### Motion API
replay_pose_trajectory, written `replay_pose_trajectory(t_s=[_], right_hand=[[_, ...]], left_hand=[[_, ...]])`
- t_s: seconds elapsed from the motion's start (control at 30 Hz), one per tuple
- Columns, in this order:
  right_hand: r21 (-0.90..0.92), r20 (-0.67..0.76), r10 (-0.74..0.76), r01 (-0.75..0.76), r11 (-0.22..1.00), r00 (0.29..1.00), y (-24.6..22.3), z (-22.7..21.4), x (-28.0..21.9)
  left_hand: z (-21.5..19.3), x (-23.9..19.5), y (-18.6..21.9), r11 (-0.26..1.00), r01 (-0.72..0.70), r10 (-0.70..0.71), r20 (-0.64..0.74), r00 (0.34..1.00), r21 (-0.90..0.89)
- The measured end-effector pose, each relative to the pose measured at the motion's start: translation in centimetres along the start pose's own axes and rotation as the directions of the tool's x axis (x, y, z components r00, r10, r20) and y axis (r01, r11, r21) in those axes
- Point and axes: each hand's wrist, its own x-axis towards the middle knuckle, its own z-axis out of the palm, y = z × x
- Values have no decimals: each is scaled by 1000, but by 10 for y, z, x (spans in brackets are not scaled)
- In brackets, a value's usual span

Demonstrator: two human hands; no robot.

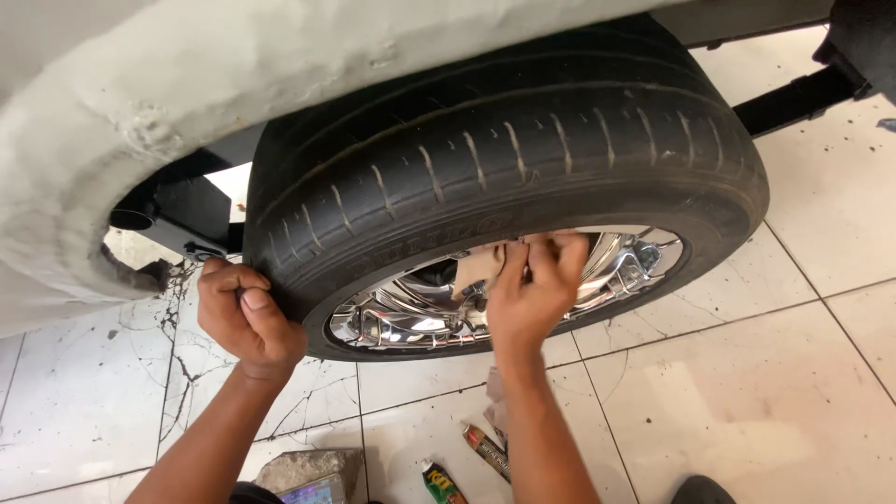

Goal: The person cleans the chrome rim of a car tire using a cloth. They wipe the spokes and the outer edge of the rim while holding the tire with their other hand. A tube of cleaning product is visible on the floor nearby.

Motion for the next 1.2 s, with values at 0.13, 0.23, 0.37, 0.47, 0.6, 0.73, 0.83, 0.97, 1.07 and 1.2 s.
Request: replay_pose_trajectory(t_s=[0.13, 0.23, 0.37, 0.47, 0.6, 0.73, 0.83, 0.97, 1.07, 1.2], right_hand=[[-79, 11, -13, 14, 997, 1000, 22, -2, -40], [-134, 9, -22, 23, 991, 1000, 42, -13, -64], [-310, 166, -33, 84, 947, 986, 85, -33, -74], [-386, 233, -15, 106, 916, 972, 98, -42, -71], [-240, 223, 181, -126, 962, 958, 84, -44, -64], [-16, 270, 406, -417, 909, 873, 64, -28, -83], [252, 298, 495, -567, 784, 816, 38, -27, -72], [298, 418, 562, -692, 658, 714, 23, -45, -40], [21, 377, 417, -458, 889, 827, 34, -63, -25], [-257, 134, -104, 135, 957, 986, 46, -72, -24]], left_hand=[[1, -1, -2, 1000, 9, -9, -8, 1000, 5], [-4, -10, -7, 1000, 19, -19, 6, 1000, 6], [1, -15, -11, 1000, 11, -11, -12, 1000, 3], [1, -9, -10, 1000, 20, -20, -16, 1000, -1], [-3, -13, -14, 1000, 29, -29, 5, 1000, -6], [-1, -11, -10, 1000, 8, -8, -9, 1000, -9], [2, -6, -11, 1000, -2, 2, -29, 1000, 4], [3, -9, -12, 1000, 0, 0, -8, 1000, -4], [0, -11, -11, 1000, 9, -9, -2, 1000, -5], [-1, -9, -12, 1000, -8, 8, -10, 1000, 18]])
